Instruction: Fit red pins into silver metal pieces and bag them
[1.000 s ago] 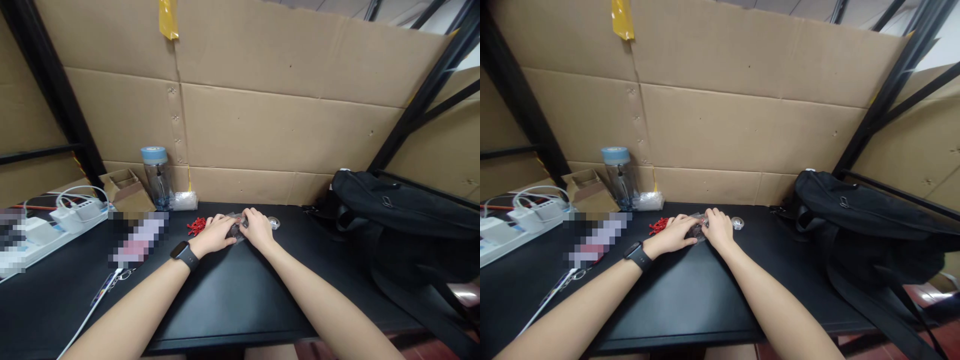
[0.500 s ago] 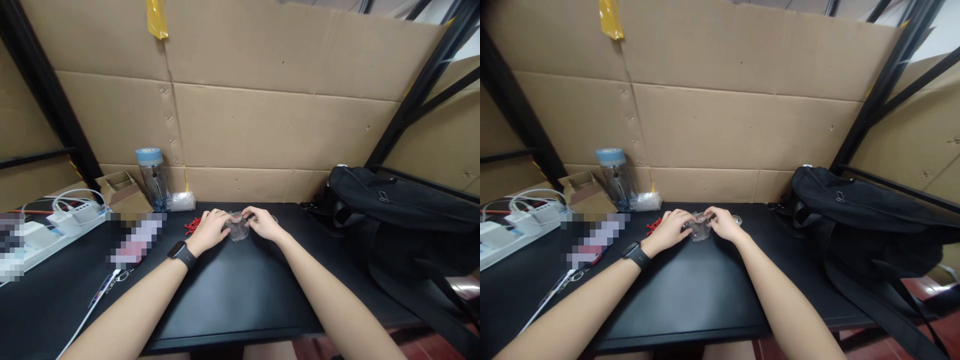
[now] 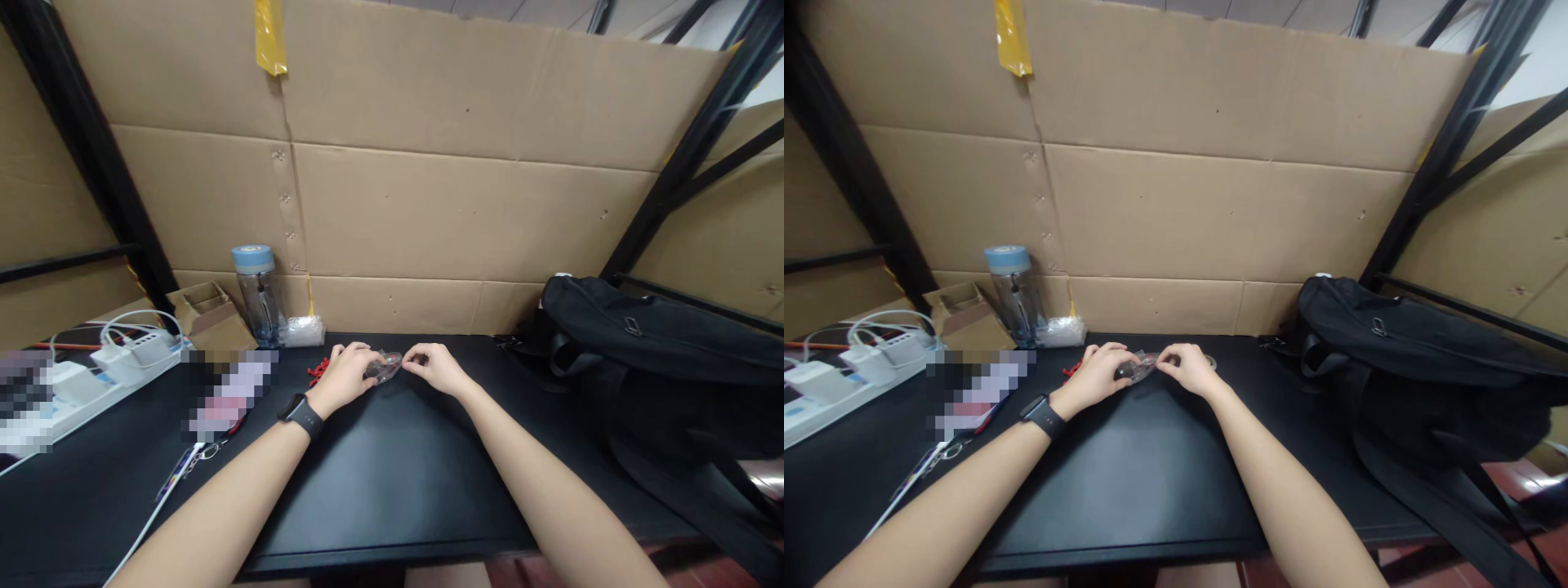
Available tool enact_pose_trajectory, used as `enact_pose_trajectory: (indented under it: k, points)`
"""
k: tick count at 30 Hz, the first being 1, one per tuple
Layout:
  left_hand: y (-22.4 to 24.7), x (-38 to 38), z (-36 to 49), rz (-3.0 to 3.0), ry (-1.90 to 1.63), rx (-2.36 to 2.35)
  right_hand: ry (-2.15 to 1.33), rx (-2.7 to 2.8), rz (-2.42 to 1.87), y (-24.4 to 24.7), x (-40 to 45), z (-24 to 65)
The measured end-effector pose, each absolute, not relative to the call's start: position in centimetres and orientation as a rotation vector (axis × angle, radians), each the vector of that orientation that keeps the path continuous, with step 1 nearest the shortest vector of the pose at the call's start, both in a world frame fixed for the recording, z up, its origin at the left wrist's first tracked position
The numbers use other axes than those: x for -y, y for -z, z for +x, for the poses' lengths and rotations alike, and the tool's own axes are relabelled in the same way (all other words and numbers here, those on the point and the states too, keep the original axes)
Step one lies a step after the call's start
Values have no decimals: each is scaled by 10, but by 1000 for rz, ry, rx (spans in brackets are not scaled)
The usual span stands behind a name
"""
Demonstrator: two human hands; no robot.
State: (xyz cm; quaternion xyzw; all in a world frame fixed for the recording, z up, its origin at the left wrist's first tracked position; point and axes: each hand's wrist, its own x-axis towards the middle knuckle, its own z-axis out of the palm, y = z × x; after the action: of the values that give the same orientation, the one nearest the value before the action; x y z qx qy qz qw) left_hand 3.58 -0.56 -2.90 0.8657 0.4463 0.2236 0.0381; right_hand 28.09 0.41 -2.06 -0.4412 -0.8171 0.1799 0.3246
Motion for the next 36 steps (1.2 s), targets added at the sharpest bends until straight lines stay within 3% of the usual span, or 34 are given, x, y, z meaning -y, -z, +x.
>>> enact_pose_trajectory:
  k: [12, 20, 30, 36]
  points:
    - [19, 11, 40, 2523, -877, -1425, -711, 2136, -1131, 16, -2, 289]
    - [15, 9, 36, 2468, -875, -1462, -607, 2157, -1134, 16, -4, 291]
    - [14, 4, 36, 2223, -853, -1677, -873, 1955, -1039, 23, -14, 297]
    - [15, 10, 42, 2239, -824, -1692, -944, 2164, -1047, 16, -1, 291]
